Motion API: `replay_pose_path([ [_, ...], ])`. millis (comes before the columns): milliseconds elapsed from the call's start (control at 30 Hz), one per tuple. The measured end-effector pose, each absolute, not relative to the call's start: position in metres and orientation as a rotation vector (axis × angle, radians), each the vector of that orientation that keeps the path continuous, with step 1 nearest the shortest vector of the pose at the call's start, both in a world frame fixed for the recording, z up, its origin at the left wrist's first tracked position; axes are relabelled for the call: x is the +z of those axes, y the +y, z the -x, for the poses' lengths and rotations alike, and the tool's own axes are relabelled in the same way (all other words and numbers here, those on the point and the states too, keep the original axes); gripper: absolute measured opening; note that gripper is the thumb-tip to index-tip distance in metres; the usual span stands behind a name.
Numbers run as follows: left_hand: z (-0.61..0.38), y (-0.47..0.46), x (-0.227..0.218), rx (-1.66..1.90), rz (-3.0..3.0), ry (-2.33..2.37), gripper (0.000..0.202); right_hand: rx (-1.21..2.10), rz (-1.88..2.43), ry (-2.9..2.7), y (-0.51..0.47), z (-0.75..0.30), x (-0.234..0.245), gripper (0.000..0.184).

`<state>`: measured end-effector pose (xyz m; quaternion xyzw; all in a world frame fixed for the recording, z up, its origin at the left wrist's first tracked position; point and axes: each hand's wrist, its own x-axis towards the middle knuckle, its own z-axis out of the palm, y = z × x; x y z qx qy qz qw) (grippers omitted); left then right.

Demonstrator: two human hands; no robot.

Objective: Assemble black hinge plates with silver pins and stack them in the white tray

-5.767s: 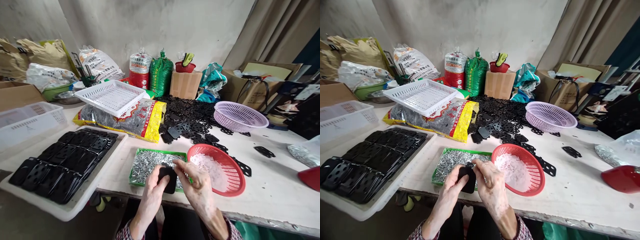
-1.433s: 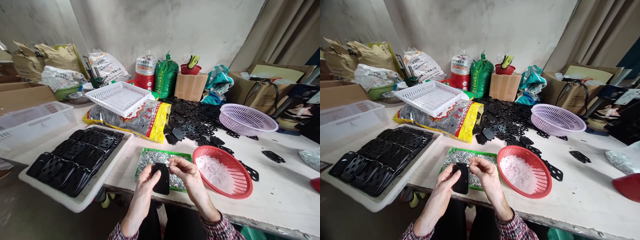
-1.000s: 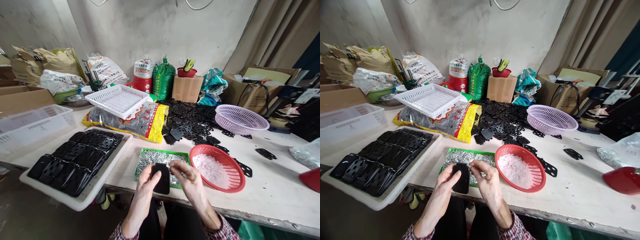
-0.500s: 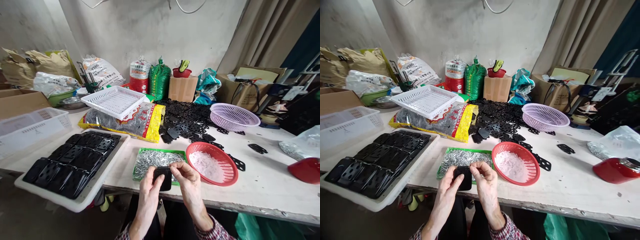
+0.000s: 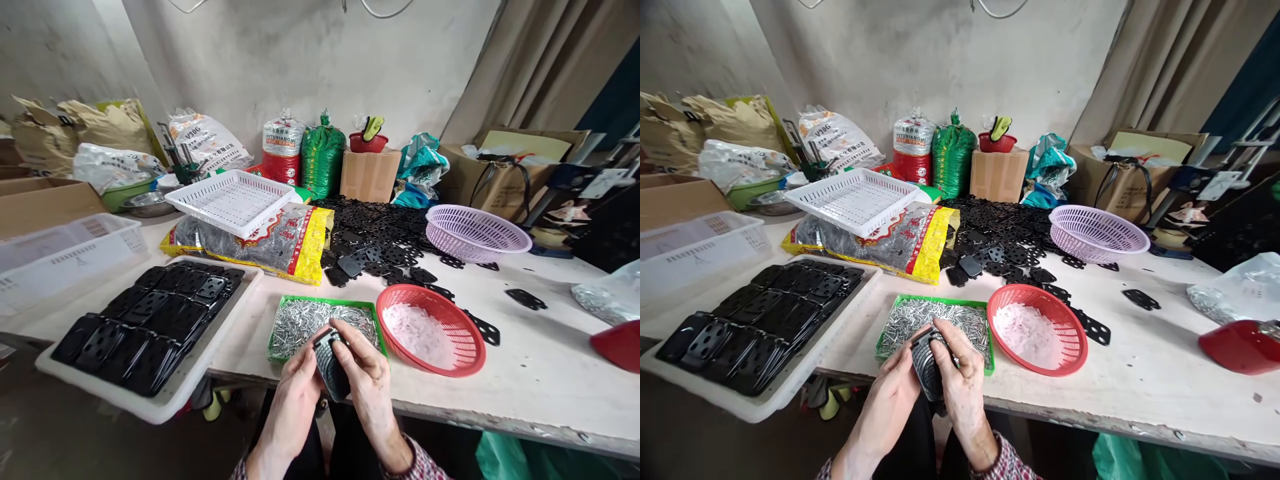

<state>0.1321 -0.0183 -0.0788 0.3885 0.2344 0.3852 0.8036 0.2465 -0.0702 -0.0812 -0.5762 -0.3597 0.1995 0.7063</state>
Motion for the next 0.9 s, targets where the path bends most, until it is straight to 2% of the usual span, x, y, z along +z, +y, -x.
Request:
replay_pose_path([
  [100, -0.132, -0.018, -0.077, 0.682, -0.625, 0.336, 0.034, 0.361, 1.298, -0.954, -0.071, -0.249, -0.078, 0.028],
  [367, -0.117, -0.005, -0.073, 0.768, -0.737, 0.397, 0.047, 0.031, 1.428, -1.466, -0.058, -0.253, -0.069, 0.033],
  [467, -0.114, 0.002, -0.070, 0.856, -0.770, 0.515, 0.045, 0.032, 1.563, -1.509, -0.050, -0.269, -0.068, 0.030],
  [633, -0.110, 0.013, -0.070, 0.990, -0.805, 0.658, 0.036, 0.188, 2.166, -1.675, -0.039, -0.289, -0.068, 0.021],
  [900, -0.111, 0.013, -0.073, 1.043, -0.920, 0.811, 0.048, 0.129, 2.266, -1.855, -0.039, -0.278, -0.067, 0.018],
])
